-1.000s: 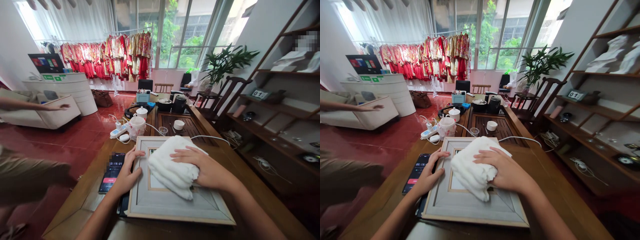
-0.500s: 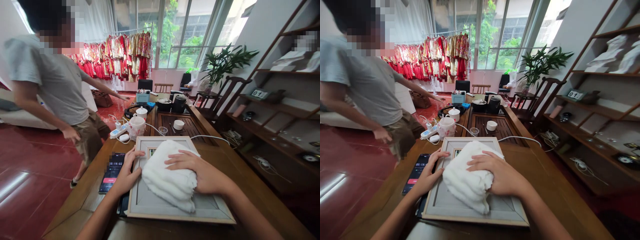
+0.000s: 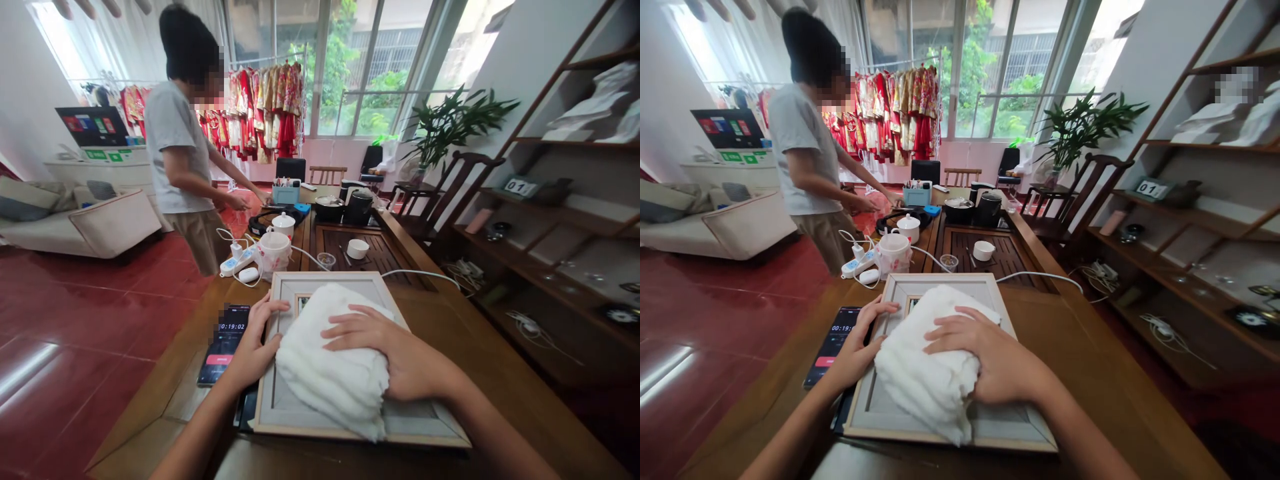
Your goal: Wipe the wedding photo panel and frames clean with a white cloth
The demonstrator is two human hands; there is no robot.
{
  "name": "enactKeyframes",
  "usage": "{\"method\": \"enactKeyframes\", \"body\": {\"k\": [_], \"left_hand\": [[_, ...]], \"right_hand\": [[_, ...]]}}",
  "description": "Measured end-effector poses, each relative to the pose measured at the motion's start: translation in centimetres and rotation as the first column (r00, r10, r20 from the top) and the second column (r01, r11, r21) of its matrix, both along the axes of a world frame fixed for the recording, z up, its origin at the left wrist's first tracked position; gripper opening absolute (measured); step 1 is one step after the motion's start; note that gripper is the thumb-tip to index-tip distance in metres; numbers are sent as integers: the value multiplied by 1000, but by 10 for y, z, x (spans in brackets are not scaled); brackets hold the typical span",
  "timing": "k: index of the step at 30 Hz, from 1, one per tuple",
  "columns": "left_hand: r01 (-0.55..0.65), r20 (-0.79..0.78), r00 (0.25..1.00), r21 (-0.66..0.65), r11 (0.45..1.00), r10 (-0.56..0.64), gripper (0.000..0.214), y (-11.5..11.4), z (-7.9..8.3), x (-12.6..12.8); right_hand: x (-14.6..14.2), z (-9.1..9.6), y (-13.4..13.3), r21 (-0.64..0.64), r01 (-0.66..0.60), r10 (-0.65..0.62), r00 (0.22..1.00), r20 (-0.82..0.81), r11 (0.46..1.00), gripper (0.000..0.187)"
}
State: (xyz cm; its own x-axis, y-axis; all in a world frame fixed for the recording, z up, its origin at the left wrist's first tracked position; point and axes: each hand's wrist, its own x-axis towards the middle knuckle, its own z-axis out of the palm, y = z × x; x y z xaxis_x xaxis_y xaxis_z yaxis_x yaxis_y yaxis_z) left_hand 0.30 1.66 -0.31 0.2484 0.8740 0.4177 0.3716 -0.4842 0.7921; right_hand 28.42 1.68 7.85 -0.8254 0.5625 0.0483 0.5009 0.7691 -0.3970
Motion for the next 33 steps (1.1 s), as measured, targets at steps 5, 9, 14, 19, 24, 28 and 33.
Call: {"method": "enactKeyframes", "body": {"k": [5,9,14,19,24,28,33], "left_hand": [[1,5,1000,-1,1000,-1,44,0,0,0],[-9,9,1000,-19,1000,9,42,-2,4,0],[-5,8,1000,-15,1000,5,42,-2,4,0],[-10,10,1000,-12,1000,10,43,-1,3,1],[-11,0,1000,-14,1000,11,44,-2,6,0],[-13,3,1000,-12,1000,13,44,-2,7,-1],[-4,12,1000,-17,1000,4,42,-2,8,1]], "right_hand": [[15,-4,12,115,158,-154,987,-45,981,52],[25,-10,20,223,270,-249,961,-116,937,54],[13,-8,10,113,114,-105,991,-78,987,59],[4,-3,3,-21,-21,20,999,-48,1000,60],[17,-8,15,149,199,-183,977,-110,969,52],[21,-11,19,245,277,-253,959,-125,929,53],[11,-4,7,58,58,-53,995,-85,997,54]]}}
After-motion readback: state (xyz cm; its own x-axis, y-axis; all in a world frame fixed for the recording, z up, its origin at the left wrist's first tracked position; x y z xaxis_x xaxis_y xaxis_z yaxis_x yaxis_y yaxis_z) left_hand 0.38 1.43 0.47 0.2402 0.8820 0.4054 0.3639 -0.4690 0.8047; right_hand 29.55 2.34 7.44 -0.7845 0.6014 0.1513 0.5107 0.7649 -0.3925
